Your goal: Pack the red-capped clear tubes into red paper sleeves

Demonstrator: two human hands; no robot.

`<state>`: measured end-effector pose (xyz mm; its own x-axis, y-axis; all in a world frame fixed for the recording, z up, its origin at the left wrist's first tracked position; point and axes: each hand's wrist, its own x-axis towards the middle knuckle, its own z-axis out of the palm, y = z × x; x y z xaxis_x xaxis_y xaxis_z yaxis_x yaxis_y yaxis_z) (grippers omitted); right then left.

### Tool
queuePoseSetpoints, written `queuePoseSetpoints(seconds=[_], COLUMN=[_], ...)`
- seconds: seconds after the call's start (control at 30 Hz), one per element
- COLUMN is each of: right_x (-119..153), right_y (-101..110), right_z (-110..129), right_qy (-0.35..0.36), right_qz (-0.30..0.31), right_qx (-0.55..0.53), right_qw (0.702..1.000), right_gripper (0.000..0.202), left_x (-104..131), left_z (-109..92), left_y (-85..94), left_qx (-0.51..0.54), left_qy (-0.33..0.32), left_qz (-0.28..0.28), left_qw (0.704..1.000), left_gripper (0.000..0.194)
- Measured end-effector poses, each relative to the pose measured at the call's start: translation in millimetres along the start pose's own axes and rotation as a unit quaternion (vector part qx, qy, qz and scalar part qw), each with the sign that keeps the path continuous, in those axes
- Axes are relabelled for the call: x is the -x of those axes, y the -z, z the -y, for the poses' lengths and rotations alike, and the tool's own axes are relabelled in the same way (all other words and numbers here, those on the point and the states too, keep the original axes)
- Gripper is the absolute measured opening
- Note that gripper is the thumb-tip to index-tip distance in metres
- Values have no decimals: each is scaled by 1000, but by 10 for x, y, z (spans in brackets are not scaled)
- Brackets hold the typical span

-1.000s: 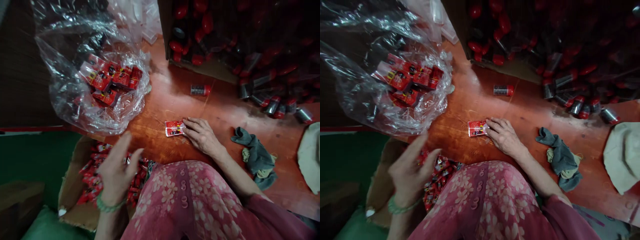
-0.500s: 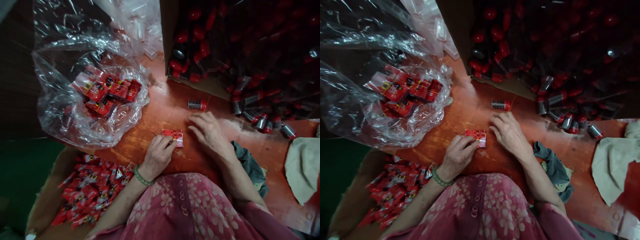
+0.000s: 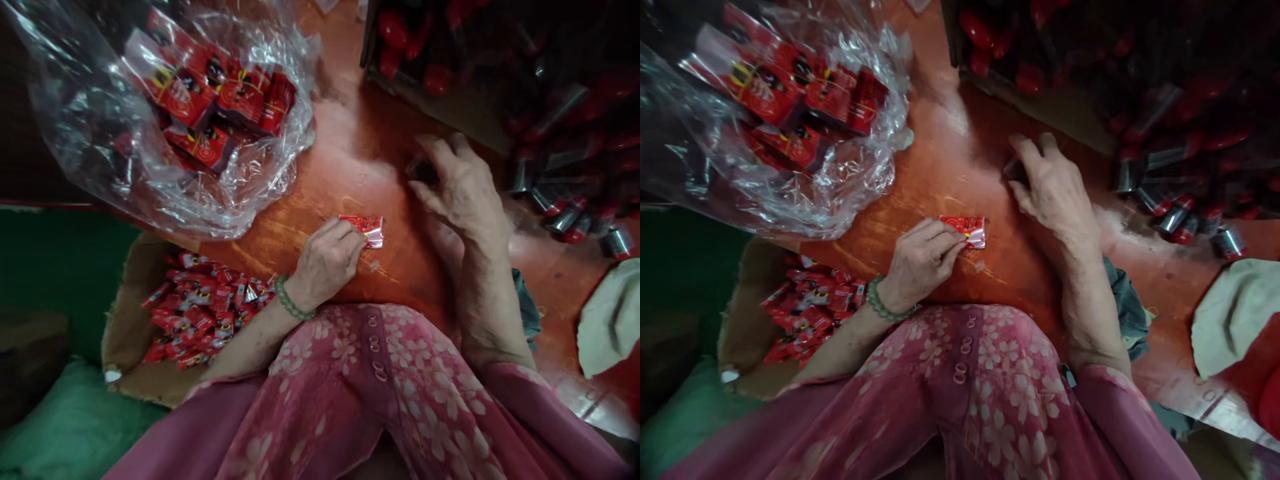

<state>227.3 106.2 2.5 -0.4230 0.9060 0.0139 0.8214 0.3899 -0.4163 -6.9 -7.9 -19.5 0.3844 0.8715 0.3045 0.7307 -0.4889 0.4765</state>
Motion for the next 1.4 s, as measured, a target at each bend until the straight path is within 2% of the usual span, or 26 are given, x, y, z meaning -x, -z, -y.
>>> queuePoseSetpoints(seconds=[0.03,0.1,0.17,0.2,0.3,0.4,0.5,0.6,0.7,0.8,0.93,1.03,1.2,1.4], right_x=[58,180,296,347,468,542,588,618,648,698,764,782,781,793], right_y=[35,99,133,132,55,-79,-177,-212,-207,-170,-70,-12,-18,37], right_z=[-5,14,75,118,254,342,368,350,302,259,291,364,384,346], right_qy=[3,8,-2,-12,-24,-21,-43,-54,-67,-98,-78,-47,0,-18], right_qz=[-21,-65,-102,-115,-130,-110,-73,-47,-64,-90,-134,-147,-101,-58], right_qx=[-15,-64,-133,-168,-262,-321,-323,-305,-318,-378,-447,-474,-476,-406], right_qw=[1000,996,986,979,956,940,943,950,944,916,881,867,874,912], right_gripper=[54,37,16,12,16,20,19,17,17,19,22,21,22,18], left_x=[-3,-4,-1,1,0,-17,-39,-56,-68,-79,-90,-104,-117,-75], left_z=[2,4,10,15,39,53,47,42,55,72,56,13,-37,-28], left_y=[-11,-28,-35,-35,-17,13,28,11,-6,11,74,123,172,161], left_qx=[-23,-45,-31,-10,69,107,86,91,161,215,232,237,243,245], left_qy=[-6,-14,-15,-11,18,36,41,64,93,104,99,83,56,60], left_qz=[-18,-33,-22,-10,12,20,25,-4,-65,-110,-112,-102,-93,-88], left_qw=[1000,998,999,1000,997,993,995,994,980,965,961,963,964,964], left_gripper=[24,24,24,25,25,23,24,22,9,8,10,12,8,5])
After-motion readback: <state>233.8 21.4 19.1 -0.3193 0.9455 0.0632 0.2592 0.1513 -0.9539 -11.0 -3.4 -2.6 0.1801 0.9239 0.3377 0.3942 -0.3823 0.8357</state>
